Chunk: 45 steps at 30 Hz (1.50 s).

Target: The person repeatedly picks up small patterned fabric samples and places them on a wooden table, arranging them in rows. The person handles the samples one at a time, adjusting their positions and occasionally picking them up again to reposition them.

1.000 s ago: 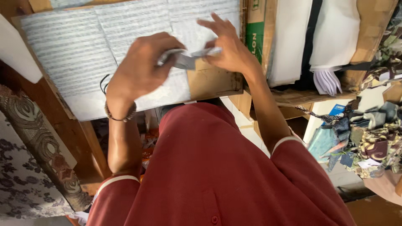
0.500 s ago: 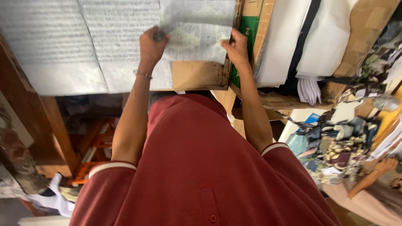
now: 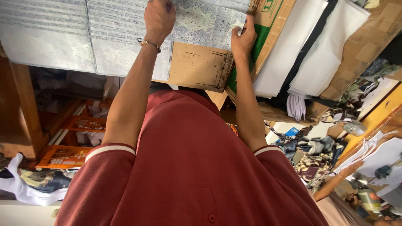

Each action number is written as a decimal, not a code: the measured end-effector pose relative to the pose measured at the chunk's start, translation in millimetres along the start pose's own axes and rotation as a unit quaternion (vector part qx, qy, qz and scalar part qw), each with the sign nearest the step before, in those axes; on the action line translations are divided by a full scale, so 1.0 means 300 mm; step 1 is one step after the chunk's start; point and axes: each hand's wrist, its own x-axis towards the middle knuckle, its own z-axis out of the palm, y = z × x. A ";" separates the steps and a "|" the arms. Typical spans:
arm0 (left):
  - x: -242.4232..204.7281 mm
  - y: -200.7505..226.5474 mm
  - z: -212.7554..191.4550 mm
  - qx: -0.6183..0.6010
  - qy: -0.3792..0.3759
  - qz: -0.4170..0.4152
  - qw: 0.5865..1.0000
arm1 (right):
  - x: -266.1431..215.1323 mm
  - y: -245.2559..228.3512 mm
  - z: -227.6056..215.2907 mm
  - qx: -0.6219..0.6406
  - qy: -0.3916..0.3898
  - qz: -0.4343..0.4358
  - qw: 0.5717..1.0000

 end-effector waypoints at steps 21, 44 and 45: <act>0.067 -0.049 0.022 0.040 0.003 0.000 0.999 | 0.014 -0.262 0.007 -0.217 0.069 -0.024 0.973; 0.274 -1.435 -1.155 0.037 0.355 -0.184 0.916 | -0.193 -0.704 0.470 -0.122 -0.166 -0.032 0.978; 0.295 -1.449 -1.156 0.075 0.388 -0.141 0.908 | -0.203 -0.745 0.513 -0.117 -0.165 -0.027 0.979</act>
